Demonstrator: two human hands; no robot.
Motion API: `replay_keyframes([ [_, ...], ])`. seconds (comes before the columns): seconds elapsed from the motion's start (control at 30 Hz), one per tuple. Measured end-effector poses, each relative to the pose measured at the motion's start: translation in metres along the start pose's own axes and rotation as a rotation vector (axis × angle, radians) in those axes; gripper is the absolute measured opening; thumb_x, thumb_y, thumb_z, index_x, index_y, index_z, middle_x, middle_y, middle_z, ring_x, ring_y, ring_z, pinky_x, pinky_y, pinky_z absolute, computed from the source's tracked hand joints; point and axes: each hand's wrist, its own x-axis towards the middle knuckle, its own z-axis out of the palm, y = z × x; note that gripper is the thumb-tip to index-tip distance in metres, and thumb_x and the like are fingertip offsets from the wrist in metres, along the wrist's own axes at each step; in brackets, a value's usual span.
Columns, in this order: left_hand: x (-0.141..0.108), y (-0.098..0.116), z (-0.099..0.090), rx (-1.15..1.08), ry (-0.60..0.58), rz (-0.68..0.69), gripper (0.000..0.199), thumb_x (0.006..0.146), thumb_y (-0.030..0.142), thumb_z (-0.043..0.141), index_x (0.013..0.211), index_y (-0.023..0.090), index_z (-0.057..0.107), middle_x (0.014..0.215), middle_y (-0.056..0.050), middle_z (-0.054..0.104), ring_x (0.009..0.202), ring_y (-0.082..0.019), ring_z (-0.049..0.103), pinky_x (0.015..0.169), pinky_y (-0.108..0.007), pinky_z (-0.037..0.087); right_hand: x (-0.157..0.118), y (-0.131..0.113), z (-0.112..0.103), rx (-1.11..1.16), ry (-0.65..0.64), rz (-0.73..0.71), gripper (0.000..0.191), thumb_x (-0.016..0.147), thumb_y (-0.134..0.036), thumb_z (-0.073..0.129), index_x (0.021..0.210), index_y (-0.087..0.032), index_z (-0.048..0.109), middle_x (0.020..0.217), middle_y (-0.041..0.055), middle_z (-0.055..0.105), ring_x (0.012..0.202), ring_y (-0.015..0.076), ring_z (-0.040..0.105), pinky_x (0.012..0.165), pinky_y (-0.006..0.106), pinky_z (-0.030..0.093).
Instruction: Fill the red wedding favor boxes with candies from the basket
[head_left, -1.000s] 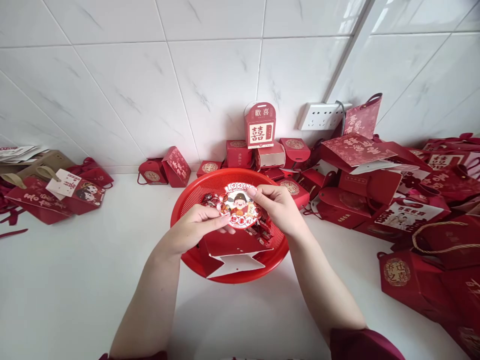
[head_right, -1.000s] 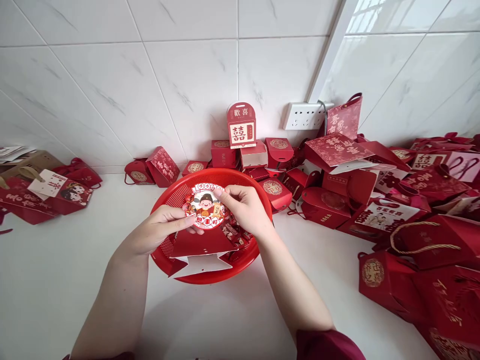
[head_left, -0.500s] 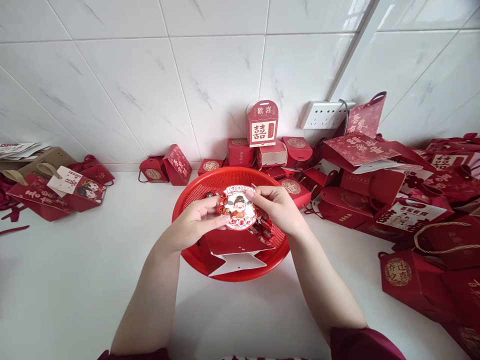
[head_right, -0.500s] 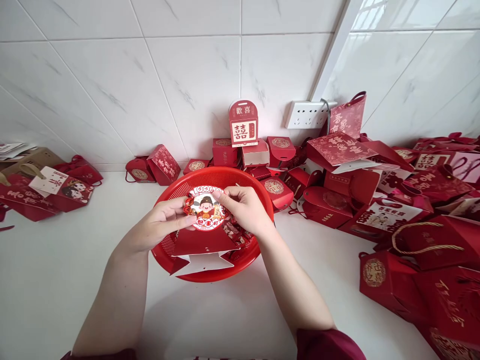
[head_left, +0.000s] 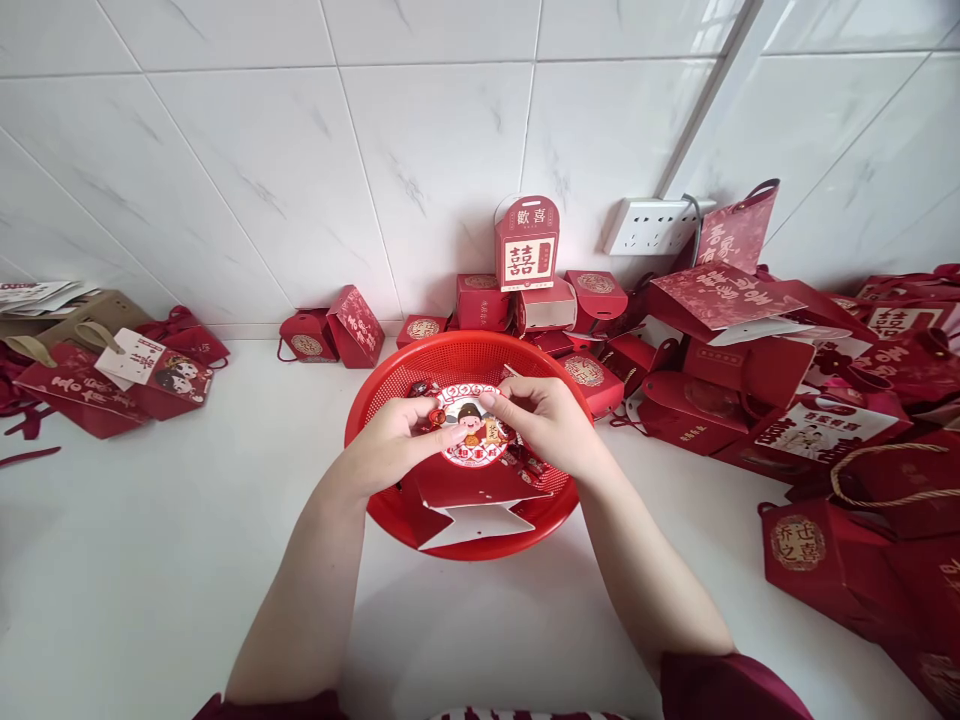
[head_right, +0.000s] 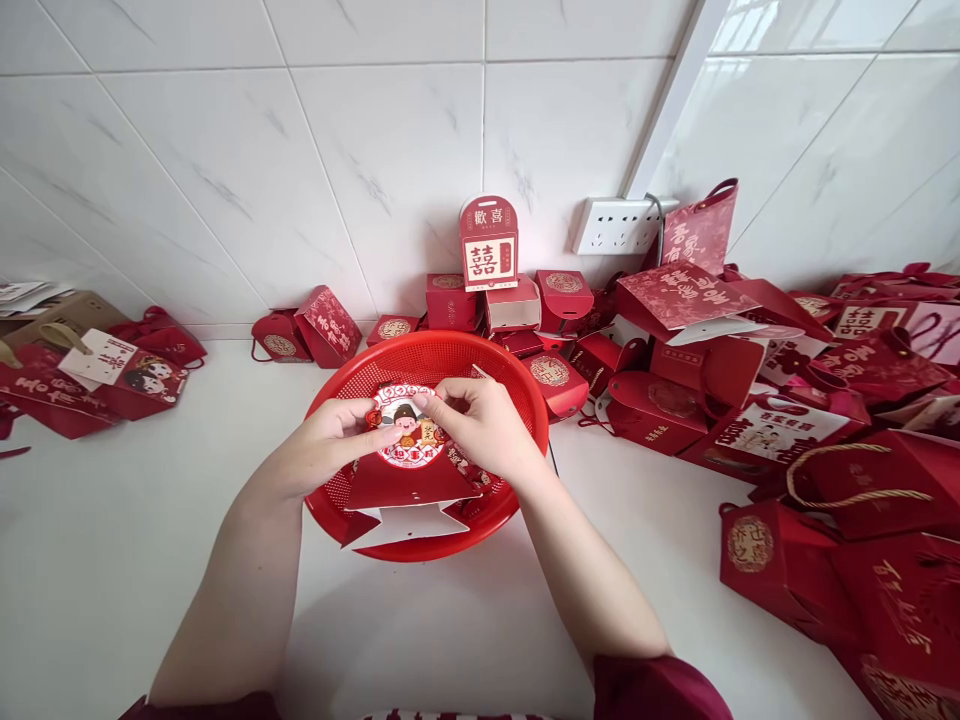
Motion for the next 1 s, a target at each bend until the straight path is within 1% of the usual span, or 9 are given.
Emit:
replay_keyframes([
  [0.17, -0.0002, 0.0002, -0.0004, 0.005, 0.007, -0.006, 0.035, 0.086, 0.043, 0.072, 0.114, 0.022, 0.071, 0.114, -0.007, 0.073, 0.110, -0.029, 0.068, 0.097, -0.044, 0.055, 0.0001, 0.0011, 0.0008, -0.005, -0.019, 0.000, 0.044, 0.093, -0.053, 0.060, 0.067, -0.018, 0.053, 0.062, -0.0038, 0.045, 0.059, 0.0104, 0.038, 0.054, 0.026, 0.029],
  [0.33, 0.0000, -0.0010, -0.0007, 0.040, 0.017, 0.009, 0.030, 0.086, 0.044, 0.071, 0.104, 0.020, 0.071, 0.106, -0.007, 0.074, 0.102, -0.027, 0.069, 0.092, -0.043, 0.056, -0.0005, 0.0013, 0.0007, 0.008, -0.028, 0.014, 0.044, 0.093, -0.055, 0.059, 0.070, -0.019, 0.055, 0.063, -0.0034, 0.047, 0.059, 0.0107, 0.040, 0.055, 0.026, 0.032],
  [0.5, -0.0018, 0.0008, 0.0013, 0.042, 0.064, 0.045, 0.032, 0.087, 0.043, 0.070, 0.110, 0.021, 0.070, 0.107, -0.006, 0.073, 0.104, -0.026, 0.068, 0.091, -0.040, 0.056, 0.0001, -0.0002, 0.0025, -0.013, -0.061, 0.019, 0.041, 0.086, -0.058, 0.066, 0.074, -0.019, 0.059, 0.067, -0.0013, 0.054, 0.060, 0.0126, 0.047, 0.054, 0.026, 0.036],
  [0.57, -0.0017, 0.0008, 0.0013, 0.059, 0.078, 0.044, 0.034, 0.086, 0.043, 0.071, 0.113, 0.023, 0.069, 0.108, -0.005, 0.073, 0.104, -0.025, 0.069, 0.090, -0.039, 0.056, 0.0004, -0.0010, 0.0029, -0.024, -0.046, 0.023, 0.040, 0.086, -0.057, 0.067, 0.073, -0.019, 0.060, 0.066, -0.0012, 0.055, 0.059, 0.0129, 0.047, 0.052, 0.027, 0.036],
  [0.63, -0.0012, -0.0002, 0.0009, 0.113, 0.078, 0.021, 0.036, 0.084, 0.044, 0.073, 0.112, 0.023, 0.069, 0.107, -0.005, 0.073, 0.103, -0.026, 0.069, 0.088, -0.038, 0.056, 0.0003, -0.0019, 0.0029, -0.005, -0.027, 0.027, 0.039, 0.085, -0.056, 0.067, 0.076, -0.019, 0.063, 0.067, -0.0004, 0.057, 0.060, 0.0134, 0.049, 0.053, 0.027, 0.038],
  [0.7, -0.0007, -0.0014, 0.0011, 0.157, 0.072, -0.011, 0.036, 0.082, 0.046, 0.074, 0.108, 0.021, 0.070, 0.105, -0.006, 0.074, 0.101, -0.027, 0.069, 0.085, -0.039, 0.057, 0.0000, -0.0026, 0.0026, 0.031, -0.022, 0.032, 0.036, 0.085, -0.055, 0.069, 0.080, -0.019, 0.066, 0.072, 0.0009, 0.061, 0.063, 0.0146, 0.053, 0.055, 0.027, 0.041],
  [0.77, -0.0006, -0.0021, 0.0020, 0.147, 0.070, -0.012, 0.034, 0.082, 0.046, 0.073, 0.104, 0.020, 0.071, 0.103, -0.007, 0.074, 0.099, -0.028, 0.070, 0.084, -0.038, 0.057, -0.0003, -0.0029, 0.0022, 0.072, -0.030, 0.039, 0.035, 0.084, -0.054, 0.070, 0.083, -0.019, 0.068, 0.076, 0.0019, 0.064, 0.067, 0.0160, 0.056, 0.057, 0.028, 0.043],
  [0.9, -0.0014, -0.0010, 0.0036, 0.054, 0.039, 0.047, 0.025, 0.082, 0.039, 0.074, 0.098, 0.019, 0.071, 0.100, -0.005, 0.074, 0.100, -0.026, 0.069, 0.085, -0.036, 0.056, 0.0002, -0.0014, 0.0025, 0.165, -0.071, 0.038, 0.031, 0.085, -0.050, 0.071, 0.084, -0.020, 0.069, 0.080, 0.0024, 0.066, 0.073, 0.0179, 0.060, 0.064, 0.030, 0.048],
  [1.0, -0.0018, 0.0005, 0.0039, 0.059, 0.039, 0.073, 0.022, 0.080, 0.034, 0.077, 0.094, 0.019, 0.071, 0.097, -0.005, 0.074, 0.098, -0.026, 0.069, 0.084, -0.035, 0.055, 0.0009, 0.0002, 0.0037, 0.225, -0.094, 0.027, 0.027, 0.086, -0.047, 0.071, 0.085, -0.020, 0.068, 0.081, 0.0020, 0.065, 0.077, 0.0185, 0.061, 0.069, 0.031, 0.049],
])
